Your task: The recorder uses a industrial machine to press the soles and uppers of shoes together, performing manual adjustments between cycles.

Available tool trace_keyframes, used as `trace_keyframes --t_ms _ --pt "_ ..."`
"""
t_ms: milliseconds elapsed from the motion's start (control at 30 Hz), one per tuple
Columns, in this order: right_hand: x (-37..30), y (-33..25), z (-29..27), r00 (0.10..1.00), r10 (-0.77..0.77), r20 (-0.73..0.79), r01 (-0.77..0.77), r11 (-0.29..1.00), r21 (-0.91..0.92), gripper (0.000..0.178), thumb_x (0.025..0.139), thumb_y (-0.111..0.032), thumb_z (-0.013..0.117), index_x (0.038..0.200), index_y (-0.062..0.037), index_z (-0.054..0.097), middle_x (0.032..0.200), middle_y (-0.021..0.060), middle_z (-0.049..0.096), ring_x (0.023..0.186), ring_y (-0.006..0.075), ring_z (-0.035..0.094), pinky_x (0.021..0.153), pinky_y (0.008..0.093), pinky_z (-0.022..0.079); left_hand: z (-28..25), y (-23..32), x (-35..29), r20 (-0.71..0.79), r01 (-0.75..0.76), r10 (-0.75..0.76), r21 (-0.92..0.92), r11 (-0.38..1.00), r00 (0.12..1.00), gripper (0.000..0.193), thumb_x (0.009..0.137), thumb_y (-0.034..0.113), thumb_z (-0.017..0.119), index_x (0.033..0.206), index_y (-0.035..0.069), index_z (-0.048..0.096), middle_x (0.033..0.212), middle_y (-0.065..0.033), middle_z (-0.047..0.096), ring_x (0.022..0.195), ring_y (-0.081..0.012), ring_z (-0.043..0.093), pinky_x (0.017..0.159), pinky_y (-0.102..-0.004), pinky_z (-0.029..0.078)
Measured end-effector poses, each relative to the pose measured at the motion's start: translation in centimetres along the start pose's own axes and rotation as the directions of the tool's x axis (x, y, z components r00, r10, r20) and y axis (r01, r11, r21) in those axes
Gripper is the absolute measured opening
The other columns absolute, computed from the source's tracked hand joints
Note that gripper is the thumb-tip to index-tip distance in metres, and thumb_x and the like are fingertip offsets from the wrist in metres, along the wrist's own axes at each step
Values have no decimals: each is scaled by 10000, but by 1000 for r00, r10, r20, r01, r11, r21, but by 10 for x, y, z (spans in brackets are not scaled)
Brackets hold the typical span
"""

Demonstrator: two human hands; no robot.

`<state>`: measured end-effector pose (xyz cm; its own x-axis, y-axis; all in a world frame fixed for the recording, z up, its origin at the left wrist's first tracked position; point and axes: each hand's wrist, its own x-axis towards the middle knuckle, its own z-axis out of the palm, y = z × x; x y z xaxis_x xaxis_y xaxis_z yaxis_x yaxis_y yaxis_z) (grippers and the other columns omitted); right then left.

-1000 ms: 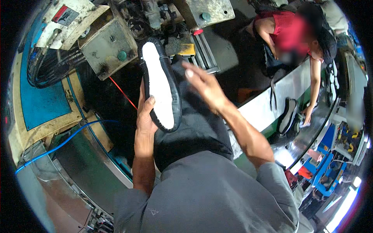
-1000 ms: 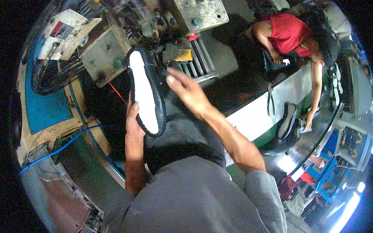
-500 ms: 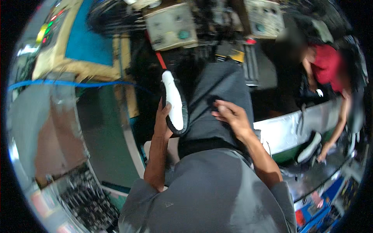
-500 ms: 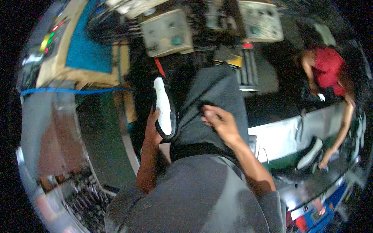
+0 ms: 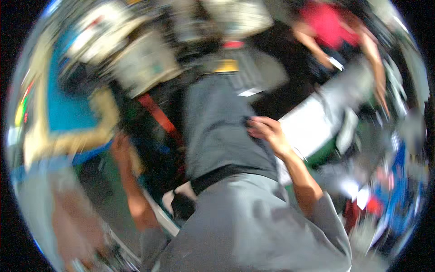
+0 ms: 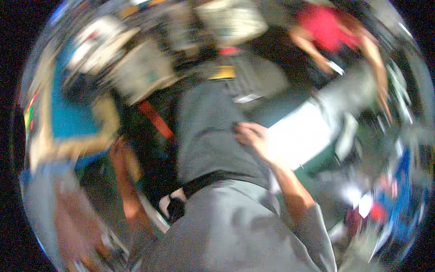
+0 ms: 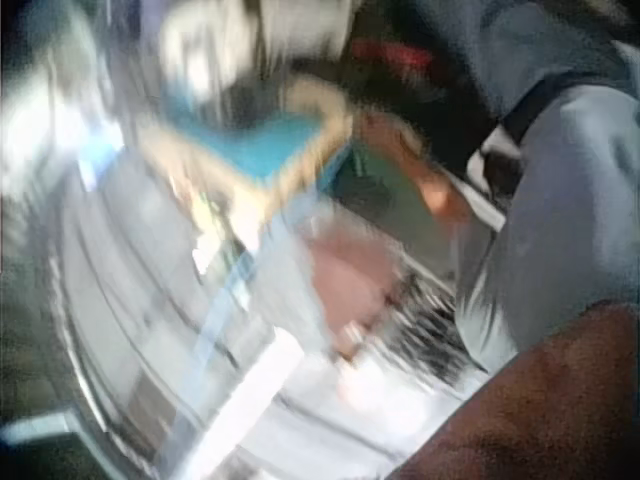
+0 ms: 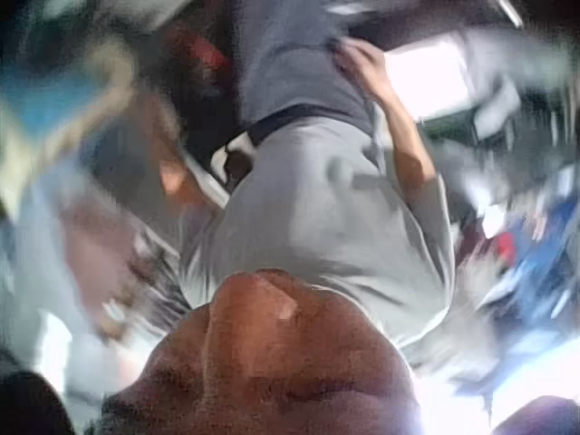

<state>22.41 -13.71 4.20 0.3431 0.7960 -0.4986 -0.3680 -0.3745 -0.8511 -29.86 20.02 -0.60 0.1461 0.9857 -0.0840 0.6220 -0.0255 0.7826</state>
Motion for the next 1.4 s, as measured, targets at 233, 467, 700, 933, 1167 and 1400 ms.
trace_keyframes --t_ms 233,467,700,933,1167,1400 --pt "-125 106 -187 636 -37 -771 -51 995 -90 374 1086 -168 638 1351 94 668 1174 169 762 974 252 761 888 392 648 268 197 -62 570 376 114 -665 645 813 528 1082 70 605 1549 -130 458 1413 -265 651 1264 -346 690 1130 -431 553" --pt "-294 210 -287 103 598 -794 102 788 607 979 883 -456 887 1638 -100 375 1539 236 443 1261 461 577 971 630 566 333 265 -121 801 156 299 -432 888 519 465 1112 138 615 1506 -100 547 1415 -235 667 1273 -306 687 1137 -417 542" --pt "-164 235 -282 -139 541 -830 90 841 533 1261 778 -364 943 1725 -202 127 1648 283 375 1449 499 470 1135 642 458 333 263 -120 793 288 135 -367 885 593 451 1102 144 619 1481 -96 577 1360 -227 685 1193 -297 718 1075 -403 581" --pt "-235 217 -230 443 551 -707 657 337 674 558 923 -177 772 1391 -73 487 1221 176 619 952 358 698 831 557 639 352 285 -145 818 215 195 -359 908 541 437 1096 135 626 1466 -95 595 1329 -214 707 1165 -255 720 1042 -381 580" --pt "-234 126 -98 566 110 -817 438 799 411 516 930 -183 751 1357 -18 513 1212 177 649 1031 325 718 886 505 646 406 346 -178 937 428 227 -326 843 267 671 1127 430 612 1617 -3 460 1483 -297 598 1319 -325 651 1124 -475 526" --pt "-132 14 -25 851 -220 -476 78 951 -300 1092 901 -414 855 1694 44 261 1527 314 547 1325 347 635 1138 464 501 406 365 -125 833 721 119 -531 446 541 583 1150 549 484 1441 78 666 1416 -82 687 1294 -225 636 1134 -384 499"
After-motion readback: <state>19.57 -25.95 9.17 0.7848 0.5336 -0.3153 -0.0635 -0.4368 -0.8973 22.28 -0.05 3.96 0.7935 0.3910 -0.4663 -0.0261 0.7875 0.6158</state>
